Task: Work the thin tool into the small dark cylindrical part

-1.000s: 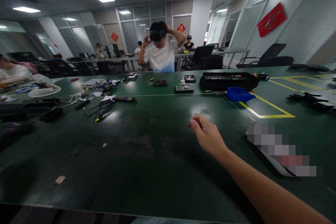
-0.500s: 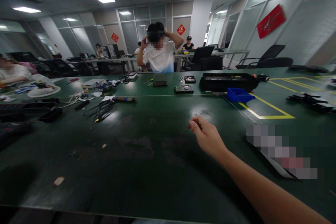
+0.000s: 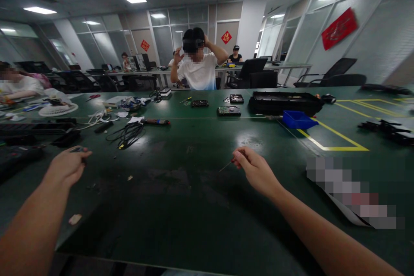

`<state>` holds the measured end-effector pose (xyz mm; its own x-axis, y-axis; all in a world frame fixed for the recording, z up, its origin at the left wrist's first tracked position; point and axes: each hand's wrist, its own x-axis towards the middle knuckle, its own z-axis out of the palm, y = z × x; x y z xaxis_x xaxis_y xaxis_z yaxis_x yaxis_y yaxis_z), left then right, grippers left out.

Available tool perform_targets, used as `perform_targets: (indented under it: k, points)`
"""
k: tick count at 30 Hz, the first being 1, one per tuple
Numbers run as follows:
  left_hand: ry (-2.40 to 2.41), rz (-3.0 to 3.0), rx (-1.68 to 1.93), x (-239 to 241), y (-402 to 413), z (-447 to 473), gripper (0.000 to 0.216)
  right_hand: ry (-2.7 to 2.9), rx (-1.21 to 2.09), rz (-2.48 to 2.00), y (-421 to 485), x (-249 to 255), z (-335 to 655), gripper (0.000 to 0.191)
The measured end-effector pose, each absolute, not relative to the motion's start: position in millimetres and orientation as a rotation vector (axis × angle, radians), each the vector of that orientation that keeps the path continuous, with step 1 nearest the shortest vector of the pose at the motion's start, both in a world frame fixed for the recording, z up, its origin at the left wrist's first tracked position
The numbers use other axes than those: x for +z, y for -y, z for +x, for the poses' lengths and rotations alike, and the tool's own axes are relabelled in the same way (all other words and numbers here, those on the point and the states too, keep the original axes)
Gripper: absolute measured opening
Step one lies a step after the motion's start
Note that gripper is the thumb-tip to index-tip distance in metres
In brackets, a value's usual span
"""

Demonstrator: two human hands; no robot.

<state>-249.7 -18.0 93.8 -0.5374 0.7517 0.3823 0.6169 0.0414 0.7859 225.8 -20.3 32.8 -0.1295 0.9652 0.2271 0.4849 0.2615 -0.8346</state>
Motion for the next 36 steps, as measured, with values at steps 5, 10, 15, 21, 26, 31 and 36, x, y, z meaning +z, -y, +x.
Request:
perform_targets:
  k: [5, 10, 15, 21, 26, 31, 36]
  points:
    - [-1.592, 1.229, 1.291, 75.8, -5.6, -175.2, 0.021, 1.808, 0.720, -1.328, 24.2, 35.6, 225.3, 0.024]
    - [-1.270, 1.439, 1.098, 78.3, 2.8, -78.5, 0.034, 1.847, 0.675, -1.330, 27.5, 39.3, 222.6, 0.023]
    - [-1.115, 1.753, 0.839, 63.7, 14.1, -12.0, 0.030, 1.889, 0.614, -1.346, 28.3, 42.7, 222.3, 0.024]
    - [-1.402, 2.141, 0.643, 26.9, 12.6, 13.0, 0.027, 1.800, 0.569, -1.321, 29.5, 39.9, 223.9, 0.024]
    - [-1.390, 2.222, 0.717, 11.3, 9.0, 10.2, 0.027, 1.622, 0.561, -1.272, 29.4, 38.8, 225.1, 0.023]
    - [-1.322, 2.137, 0.863, 8.6, 7.1, 5.2, 0.029, 1.565, 0.656, -1.214, 30.2, 40.5, 224.4, 0.027]
    - [-1.234, 2.045, 0.887, 12.4, 6.3, 2.6, 0.033, 1.640, 0.684, -1.198, 30.5, 36.4, 223.9, 0.028]
